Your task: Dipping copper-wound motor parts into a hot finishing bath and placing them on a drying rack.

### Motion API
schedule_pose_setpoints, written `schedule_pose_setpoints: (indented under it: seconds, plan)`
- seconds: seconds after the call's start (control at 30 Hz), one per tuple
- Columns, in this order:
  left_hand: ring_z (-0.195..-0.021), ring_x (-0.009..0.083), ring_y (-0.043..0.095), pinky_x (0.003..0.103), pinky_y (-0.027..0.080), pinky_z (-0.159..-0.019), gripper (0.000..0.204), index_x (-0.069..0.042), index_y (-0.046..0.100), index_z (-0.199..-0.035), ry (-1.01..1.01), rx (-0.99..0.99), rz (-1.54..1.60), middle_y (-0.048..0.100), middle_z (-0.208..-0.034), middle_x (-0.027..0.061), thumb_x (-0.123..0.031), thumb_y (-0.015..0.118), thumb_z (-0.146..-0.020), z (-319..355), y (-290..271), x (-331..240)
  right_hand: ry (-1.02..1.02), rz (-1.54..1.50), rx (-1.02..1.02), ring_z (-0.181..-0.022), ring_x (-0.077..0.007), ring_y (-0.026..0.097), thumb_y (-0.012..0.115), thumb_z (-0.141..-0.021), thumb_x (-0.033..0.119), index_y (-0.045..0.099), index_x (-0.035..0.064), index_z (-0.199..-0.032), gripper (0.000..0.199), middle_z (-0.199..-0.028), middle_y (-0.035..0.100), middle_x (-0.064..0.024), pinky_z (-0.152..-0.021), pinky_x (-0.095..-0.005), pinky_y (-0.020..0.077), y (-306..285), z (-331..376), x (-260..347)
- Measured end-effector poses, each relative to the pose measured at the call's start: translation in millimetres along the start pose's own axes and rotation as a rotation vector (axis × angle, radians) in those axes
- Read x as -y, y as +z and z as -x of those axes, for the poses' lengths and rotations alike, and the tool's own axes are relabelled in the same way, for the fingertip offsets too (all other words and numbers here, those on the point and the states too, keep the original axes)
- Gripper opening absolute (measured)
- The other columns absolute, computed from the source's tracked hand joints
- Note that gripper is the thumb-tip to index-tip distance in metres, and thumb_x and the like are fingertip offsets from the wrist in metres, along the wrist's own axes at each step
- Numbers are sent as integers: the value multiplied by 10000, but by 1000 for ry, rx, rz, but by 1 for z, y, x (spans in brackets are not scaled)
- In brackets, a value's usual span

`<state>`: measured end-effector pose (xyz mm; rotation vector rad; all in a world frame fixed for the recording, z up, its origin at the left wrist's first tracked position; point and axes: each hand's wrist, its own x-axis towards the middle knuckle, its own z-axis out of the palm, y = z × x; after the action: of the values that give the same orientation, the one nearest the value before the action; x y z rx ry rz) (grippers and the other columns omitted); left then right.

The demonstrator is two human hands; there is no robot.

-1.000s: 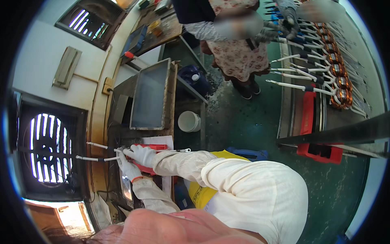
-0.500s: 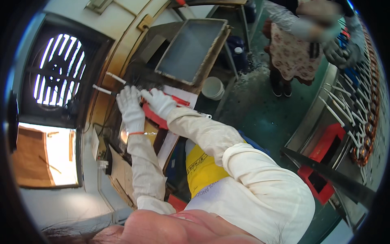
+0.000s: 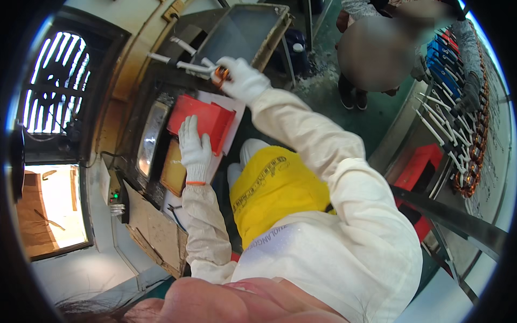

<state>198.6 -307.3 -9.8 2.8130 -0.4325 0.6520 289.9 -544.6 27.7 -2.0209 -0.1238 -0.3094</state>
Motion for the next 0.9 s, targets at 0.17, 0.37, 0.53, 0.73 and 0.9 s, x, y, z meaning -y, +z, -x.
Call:
schedule_pose_setpoints:
  seconds: [0.17,0.37,0.53,0.73,0.9]
  plan:
    - [-1288,422,495,520,367,-1121,505,-47,530,-1373,6,92,133,542,-1414,196,-143,630,-888,7,26,-14,103,201,146,-1110,-347,655,661,-851,190,561,126,-1357,521,-1189,637,-214,-944,-392,528,-70,9,-55]
    - [-1284,416,492,506,386,-1107,489,-64,540,-1366,38,130,104,551,-1400,183,-143,629,-891,8,29,-9,195,414,300,-1100,-363,651,656,-867,247,545,129,-1369,528,-1184,664,-215,-940,-413,519,-100,8,-74]
    - [-1283,416,494,508,397,-1101,476,-73,551,-1358,44,136,122,556,-1396,181,-140,627,-893,10,30,-9,216,453,357,-1124,-365,641,645,-884,258,544,116,-1364,511,-1196,663,-213,-954,-416,513,-105,1,-71]
    - [-1295,436,504,494,398,-1117,478,-41,565,-1360,75,109,136,562,-1396,226,-109,626,-891,15,28,-13,192,491,420,-1127,-389,630,659,-911,322,542,93,-1360,517,-1206,654,-230,-954,-423,503,-113,1,-63]
    - [-1294,403,526,486,393,-1126,465,-37,584,-1357,143,77,114,582,-1380,225,-112,626,-900,15,33,-3,30,638,310,-986,-391,680,693,-868,357,613,111,-1237,451,-1065,695,-197,-830,-449,536,-161,-4,-29]
